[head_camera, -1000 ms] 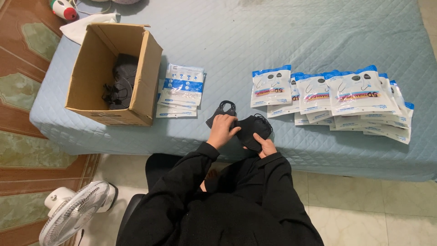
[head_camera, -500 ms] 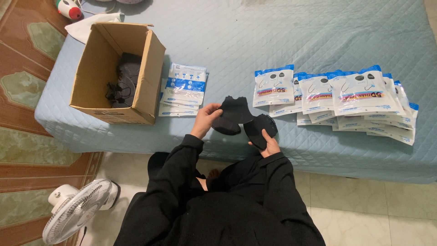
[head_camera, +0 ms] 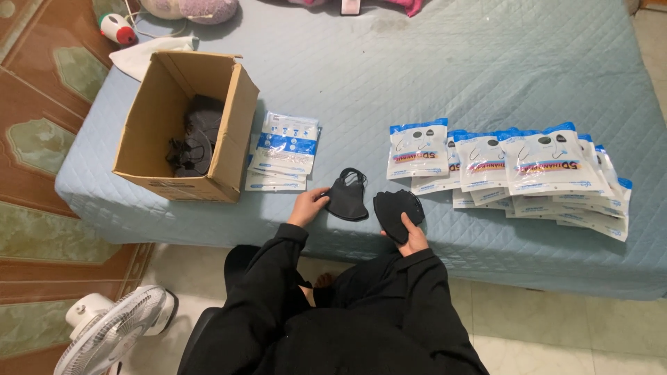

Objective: The person sits on the floor and sorts black face masks, taking them from a cardboard box and arranging them into a neat stack on the bed. The person handles the masks by hand, occasionally picking up a single mask to place it on the pile.

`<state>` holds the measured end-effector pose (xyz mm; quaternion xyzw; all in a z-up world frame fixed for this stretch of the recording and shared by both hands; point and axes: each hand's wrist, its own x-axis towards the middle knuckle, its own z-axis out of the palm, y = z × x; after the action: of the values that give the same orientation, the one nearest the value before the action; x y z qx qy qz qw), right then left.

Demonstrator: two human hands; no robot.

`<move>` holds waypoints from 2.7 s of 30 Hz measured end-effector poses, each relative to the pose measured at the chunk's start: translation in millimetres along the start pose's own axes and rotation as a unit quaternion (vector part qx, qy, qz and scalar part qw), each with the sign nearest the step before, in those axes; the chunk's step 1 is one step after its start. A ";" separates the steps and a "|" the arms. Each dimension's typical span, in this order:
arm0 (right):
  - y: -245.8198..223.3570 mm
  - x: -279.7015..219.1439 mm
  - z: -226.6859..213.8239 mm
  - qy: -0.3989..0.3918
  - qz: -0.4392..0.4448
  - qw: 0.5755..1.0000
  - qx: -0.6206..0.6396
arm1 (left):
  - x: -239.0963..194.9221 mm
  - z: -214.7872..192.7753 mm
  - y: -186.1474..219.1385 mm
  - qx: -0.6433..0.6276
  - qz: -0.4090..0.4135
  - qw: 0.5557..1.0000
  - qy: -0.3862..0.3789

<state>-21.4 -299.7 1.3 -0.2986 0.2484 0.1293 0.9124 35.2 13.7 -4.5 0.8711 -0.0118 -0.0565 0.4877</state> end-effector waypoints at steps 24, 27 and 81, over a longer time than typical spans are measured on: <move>-5.9 -12.7 19.4 -0.009 0.001 1.000 -0.013 | 6.6 4.6 -14.0 -0.022 -0.002 0.999 0.031; -4.2 -7.2 13.0 -0.003 0.003 1.000 -0.008 | 3.9 4.6 -9.2 -0.027 -0.006 0.999 0.035; 20.5 39.5 -54.6 -0.038 -0.041 0.995 -0.087 | -29.2 69.3 82.7 0.180 0.245 0.952 0.031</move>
<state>-16.6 -313.3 -67.6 -0.3816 0.1890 0.1241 0.8962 1.4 -86.2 32.6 0.9163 -0.2194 0.0948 0.3214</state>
